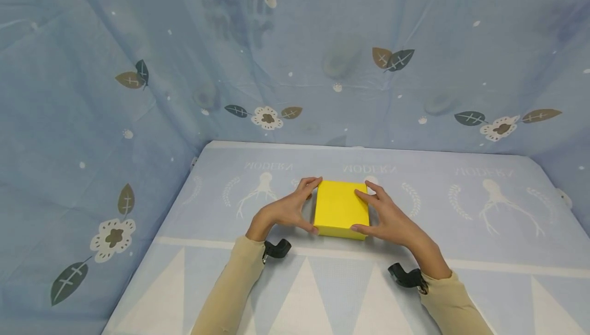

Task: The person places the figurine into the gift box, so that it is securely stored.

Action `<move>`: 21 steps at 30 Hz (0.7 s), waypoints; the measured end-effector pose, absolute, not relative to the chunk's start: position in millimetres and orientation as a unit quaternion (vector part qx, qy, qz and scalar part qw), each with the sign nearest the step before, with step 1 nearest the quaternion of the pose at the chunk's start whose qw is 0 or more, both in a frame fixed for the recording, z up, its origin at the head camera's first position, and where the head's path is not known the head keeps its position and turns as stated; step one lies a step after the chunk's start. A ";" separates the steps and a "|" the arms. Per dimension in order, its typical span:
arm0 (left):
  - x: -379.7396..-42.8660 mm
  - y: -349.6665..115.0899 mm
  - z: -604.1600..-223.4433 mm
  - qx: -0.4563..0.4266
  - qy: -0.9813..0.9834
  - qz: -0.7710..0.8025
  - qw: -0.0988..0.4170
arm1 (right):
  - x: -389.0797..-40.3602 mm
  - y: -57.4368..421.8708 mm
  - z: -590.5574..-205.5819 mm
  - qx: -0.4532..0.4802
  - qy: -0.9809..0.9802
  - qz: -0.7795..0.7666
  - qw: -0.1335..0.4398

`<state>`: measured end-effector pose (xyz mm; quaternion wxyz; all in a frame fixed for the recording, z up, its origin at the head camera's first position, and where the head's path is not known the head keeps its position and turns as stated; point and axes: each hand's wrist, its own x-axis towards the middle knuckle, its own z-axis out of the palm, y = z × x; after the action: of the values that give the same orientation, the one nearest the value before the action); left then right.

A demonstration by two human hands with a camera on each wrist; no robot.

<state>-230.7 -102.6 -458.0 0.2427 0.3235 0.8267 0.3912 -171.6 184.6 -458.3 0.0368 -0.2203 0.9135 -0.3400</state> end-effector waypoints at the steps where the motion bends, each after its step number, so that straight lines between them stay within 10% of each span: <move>1: -230.9 -102.5 -458.3 0.323 0.826 0.393 0.243 | -171.9 184.7 -458.1 -0.221 0.913 -0.340 0.037; 21: -235.2 -101.3 -464.9 0.305 0.831 0.396 0.243 | -172.2 187.8 -457.3 -0.206 0.892 -0.387 0.110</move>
<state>-235.2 -101.3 -464.9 0.2428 0.3049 0.8314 0.3959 -172.2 187.8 -457.3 0.1103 -0.2056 0.8921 -0.3869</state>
